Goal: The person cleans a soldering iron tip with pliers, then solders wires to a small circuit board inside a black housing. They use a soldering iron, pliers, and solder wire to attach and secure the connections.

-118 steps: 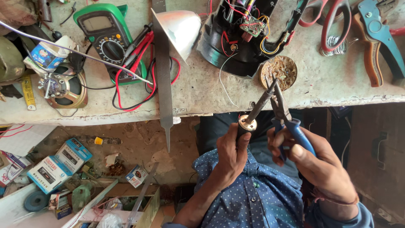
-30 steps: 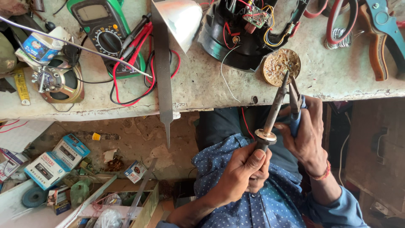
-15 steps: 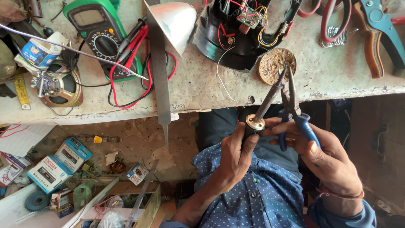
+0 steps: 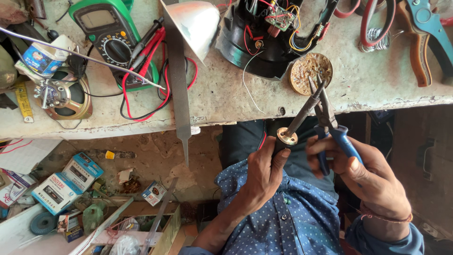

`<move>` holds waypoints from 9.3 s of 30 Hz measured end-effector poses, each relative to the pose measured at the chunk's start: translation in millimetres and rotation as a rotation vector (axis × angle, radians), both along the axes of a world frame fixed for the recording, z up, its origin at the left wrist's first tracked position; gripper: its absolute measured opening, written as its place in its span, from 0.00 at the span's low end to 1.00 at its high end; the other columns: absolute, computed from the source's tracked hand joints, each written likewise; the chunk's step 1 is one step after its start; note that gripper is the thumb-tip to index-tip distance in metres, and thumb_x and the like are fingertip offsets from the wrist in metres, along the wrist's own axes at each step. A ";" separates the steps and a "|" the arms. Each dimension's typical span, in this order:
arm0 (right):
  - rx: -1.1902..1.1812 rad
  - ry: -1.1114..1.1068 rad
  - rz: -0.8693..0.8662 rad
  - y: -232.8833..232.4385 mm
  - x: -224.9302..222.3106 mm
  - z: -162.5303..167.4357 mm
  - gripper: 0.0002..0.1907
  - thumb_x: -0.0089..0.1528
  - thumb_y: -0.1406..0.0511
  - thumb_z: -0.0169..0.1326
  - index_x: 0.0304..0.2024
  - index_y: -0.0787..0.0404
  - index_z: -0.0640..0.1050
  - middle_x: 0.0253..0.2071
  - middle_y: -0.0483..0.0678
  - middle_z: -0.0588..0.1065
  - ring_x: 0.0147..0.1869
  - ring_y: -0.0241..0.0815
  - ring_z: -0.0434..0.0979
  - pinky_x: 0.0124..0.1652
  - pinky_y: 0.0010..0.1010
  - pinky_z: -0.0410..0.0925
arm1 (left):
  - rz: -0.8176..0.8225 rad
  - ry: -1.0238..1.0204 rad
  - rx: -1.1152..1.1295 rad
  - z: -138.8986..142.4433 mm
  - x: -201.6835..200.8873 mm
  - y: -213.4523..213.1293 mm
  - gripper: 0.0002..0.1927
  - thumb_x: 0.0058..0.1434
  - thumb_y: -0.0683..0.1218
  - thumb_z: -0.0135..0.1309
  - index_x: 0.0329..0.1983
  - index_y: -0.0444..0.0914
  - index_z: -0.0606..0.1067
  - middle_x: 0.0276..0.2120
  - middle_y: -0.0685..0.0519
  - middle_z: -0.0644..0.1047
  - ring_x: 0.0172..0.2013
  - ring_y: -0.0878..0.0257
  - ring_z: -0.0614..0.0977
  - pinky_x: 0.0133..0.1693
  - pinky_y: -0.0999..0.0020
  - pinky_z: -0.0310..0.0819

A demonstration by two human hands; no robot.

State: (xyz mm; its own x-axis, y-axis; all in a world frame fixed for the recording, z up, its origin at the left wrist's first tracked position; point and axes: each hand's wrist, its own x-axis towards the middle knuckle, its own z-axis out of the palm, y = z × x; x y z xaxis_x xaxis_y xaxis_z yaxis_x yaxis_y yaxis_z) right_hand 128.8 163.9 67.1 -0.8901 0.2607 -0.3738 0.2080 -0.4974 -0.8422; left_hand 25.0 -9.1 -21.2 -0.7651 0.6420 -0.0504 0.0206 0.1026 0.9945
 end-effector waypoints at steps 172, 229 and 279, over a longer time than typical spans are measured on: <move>0.119 -0.341 0.337 53.4 35.1 10.0 0.44 0.64 0.45 0.54 0.70 0.72 0.70 0.63 0.61 0.74 0.50 0.47 0.74 0.29 0.33 0.75 | -0.151 -0.080 -0.103 10.8 -27.0 -28.3 0.19 0.74 0.57 0.47 0.41 0.36 0.70 0.19 0.48 0.67 0.19 0.57 0.70 0.25 0.62 0.62; 0.891 -0.140 0.168 1.2 1.3 14.0 0.20 0.66 0.60 0.52 0.56 0.66 0.76 0.61 0.54 0.74 0.61 0.46 0.75 0.56 0.34 0.68 | -0.184 -0.108 -0.073 -10.1 -28.1 -27.9 0.19 0.74 0.57 0.48 0.44 0.35 0.71 0.21 0.48 0.69 0.20 0.57 0.72 0.27 0.62 0.63; 1.557 -0.237 -0.050 83.4 -1.7 -75.9 0.14 0.70 0.67 0.61 0.56 0.64 0.73 0.61 0.54 0.72 0.62 0.53 0.74 0.58 0.37 0.69 | 0.795 -0.556 0.864 -18.6 34.9 -113.9 0.24 0.70 0.65 0.49 0.40 0.40 0.65 0.25 0.59 0.59 0.21 0.70 0.58 0.23 0.72 0.51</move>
